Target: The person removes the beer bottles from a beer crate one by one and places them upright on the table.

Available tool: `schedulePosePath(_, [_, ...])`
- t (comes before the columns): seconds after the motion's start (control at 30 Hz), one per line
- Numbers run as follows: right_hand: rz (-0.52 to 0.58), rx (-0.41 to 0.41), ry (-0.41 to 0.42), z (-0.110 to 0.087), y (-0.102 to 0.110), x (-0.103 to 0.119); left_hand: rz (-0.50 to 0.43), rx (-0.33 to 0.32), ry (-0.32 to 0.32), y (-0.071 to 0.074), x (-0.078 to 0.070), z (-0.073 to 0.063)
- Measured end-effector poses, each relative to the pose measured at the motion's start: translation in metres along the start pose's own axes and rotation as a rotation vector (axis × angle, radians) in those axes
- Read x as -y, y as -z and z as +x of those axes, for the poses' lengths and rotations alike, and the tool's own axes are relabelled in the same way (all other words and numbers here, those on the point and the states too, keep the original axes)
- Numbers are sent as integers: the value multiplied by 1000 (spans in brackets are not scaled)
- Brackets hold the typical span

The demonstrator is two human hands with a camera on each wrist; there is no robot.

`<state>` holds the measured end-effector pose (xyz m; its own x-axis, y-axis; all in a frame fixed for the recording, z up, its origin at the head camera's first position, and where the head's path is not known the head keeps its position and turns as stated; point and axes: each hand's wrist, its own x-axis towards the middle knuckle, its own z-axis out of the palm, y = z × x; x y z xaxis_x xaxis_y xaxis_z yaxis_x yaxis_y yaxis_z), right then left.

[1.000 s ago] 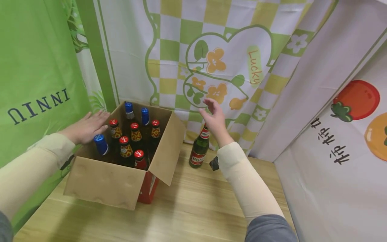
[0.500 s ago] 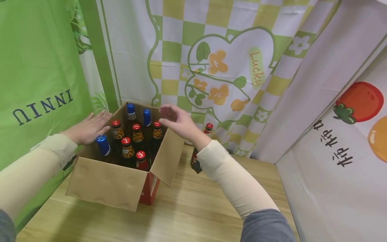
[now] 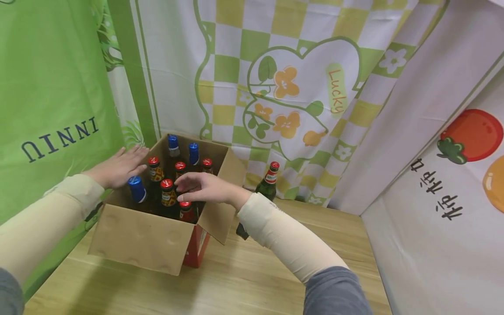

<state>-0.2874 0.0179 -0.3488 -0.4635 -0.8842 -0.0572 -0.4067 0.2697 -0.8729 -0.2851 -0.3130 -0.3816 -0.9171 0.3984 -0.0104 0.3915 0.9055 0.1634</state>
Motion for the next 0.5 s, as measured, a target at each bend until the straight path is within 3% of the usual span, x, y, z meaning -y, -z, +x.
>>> schedulePosePath(0.13, [-124,88,-34,4,-5,-7,-4,7,1,0,-1,0])
schedulePosePath(0.5, [-511,164,-94,13,-2,-6,-2,11,12,3,-3,-1])
